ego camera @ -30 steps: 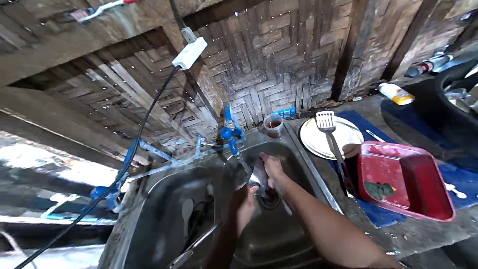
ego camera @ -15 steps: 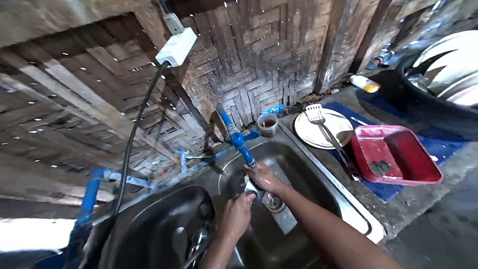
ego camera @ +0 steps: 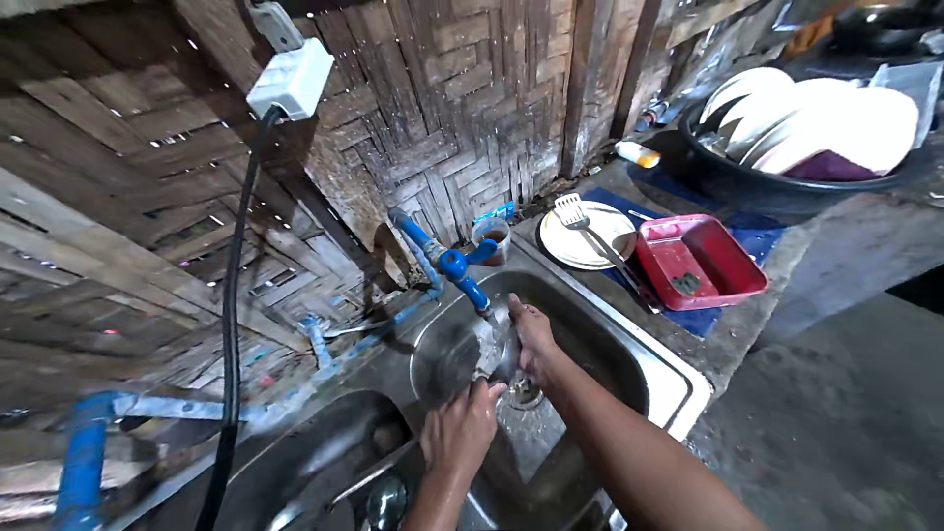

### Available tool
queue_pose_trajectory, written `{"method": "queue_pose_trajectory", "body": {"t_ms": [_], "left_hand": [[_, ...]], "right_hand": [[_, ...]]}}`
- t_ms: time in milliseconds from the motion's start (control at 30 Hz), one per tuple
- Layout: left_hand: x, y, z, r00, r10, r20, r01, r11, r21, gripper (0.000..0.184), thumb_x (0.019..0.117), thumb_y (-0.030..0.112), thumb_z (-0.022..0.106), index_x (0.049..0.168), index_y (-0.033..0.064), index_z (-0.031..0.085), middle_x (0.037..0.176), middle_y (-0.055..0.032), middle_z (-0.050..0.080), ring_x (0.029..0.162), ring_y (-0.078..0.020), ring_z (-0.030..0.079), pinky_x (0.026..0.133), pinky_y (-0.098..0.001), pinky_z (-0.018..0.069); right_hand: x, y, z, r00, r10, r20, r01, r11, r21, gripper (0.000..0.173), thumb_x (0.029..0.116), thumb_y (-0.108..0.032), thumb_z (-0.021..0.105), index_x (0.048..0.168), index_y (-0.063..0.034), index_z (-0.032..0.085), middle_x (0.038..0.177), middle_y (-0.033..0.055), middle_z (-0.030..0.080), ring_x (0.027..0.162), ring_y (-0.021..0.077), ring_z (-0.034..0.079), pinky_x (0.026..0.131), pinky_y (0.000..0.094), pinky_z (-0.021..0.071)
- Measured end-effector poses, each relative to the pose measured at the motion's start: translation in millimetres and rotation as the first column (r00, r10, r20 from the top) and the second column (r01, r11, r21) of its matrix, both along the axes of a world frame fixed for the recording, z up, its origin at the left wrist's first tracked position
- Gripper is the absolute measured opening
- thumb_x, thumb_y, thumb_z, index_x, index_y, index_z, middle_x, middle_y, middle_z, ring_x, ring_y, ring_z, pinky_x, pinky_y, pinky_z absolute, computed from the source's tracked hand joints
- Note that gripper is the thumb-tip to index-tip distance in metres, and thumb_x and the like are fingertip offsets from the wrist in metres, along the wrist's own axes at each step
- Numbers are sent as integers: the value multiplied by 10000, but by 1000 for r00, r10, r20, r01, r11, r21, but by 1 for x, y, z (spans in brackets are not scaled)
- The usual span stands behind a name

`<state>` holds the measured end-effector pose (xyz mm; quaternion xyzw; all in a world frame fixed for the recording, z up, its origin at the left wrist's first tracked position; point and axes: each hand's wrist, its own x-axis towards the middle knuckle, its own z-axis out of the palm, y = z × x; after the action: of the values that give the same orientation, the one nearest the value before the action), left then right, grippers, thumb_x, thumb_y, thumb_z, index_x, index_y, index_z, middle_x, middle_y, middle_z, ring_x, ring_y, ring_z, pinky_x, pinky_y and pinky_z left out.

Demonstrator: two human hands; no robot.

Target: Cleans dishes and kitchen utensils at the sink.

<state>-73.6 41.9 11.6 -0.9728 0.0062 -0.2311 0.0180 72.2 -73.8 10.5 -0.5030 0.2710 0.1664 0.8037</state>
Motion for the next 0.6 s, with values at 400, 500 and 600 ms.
{"method": "queue_pose_trajectory", "body": {"t_ms": [400,500,600], "left_hand": [[42,-19,31,794,40,-607,-300,894,-334,514,1076,504,407,1171,92,699,1014,-157,734,992,-348,713,888,-568,547],[50,-43,51,784,76,-616,-379,845,-377,504,1075,484,414,1178,80,697,1014,-154,728,1006,-335,705,914,-563,538],[54,-66,60,794,147,-590,-479,749,-458,515,1062,500,463,1078,53,719,932,-128,729,914,-288,715,860,-529,560]], "right_hand": [[9,-41,-4,884,331,330,-273,939,-211,397,1102,-280,355,1151,-80,694,1012,99,690,905,207,653,801,428,546],[15,-45,7,736,440,514,-237,879,-414,426,1072,-217,320,1144,-136,732,1008,74,694,915,202,638,817,463,522],[33,-63,-5,565,597,569,-442,802,-403,373,1016,-205,411,1345,-139,573,1159,118,665,1001,224,654,859,479,546]]}}
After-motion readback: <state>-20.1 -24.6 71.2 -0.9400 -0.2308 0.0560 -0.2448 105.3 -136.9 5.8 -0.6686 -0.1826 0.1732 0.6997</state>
